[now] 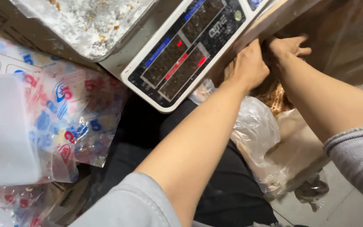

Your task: The person weighs dark cylindrical food items on a digital scale, then places them into small plastic bags and ties them shut. They repeat this process for multiple items, handling each one individually.

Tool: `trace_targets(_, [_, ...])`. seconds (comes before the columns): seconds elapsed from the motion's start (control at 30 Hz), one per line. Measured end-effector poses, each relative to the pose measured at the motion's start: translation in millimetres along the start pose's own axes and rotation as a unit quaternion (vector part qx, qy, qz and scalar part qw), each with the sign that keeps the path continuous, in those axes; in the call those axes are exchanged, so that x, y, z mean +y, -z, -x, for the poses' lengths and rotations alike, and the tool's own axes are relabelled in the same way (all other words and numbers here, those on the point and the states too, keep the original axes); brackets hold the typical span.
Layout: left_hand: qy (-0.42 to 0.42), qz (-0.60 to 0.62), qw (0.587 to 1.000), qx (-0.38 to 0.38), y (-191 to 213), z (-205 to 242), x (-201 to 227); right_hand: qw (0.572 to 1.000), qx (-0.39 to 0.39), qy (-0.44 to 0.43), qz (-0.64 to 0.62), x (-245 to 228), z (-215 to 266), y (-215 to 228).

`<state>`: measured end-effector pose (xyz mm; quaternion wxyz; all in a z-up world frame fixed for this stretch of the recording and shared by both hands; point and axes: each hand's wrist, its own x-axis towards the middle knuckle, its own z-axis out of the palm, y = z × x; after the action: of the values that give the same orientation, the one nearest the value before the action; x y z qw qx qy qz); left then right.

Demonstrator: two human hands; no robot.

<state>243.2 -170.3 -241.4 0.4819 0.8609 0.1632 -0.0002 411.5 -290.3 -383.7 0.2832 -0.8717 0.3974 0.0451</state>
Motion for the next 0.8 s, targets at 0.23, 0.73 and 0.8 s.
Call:
trace_targets(0.23, [-0.093, -0.035, 0.986, 0.134, -5, 2, 0, 0.998, -0.019, 0.027, 0.057, 1, 9, 4])
trace_targets(0.73, [-0.069, -0.012, 0.992, 0.107, 7, 8, 8, 0.984, -0.079, 0.134, 0.086, -3, 11, 24])
trace_targets(0.8, [-0.101, -0.036, 0.984, 0.14, 8, 8, 8, 0.985, -0.079, 0.133, 0.082, -7, 12, 26])
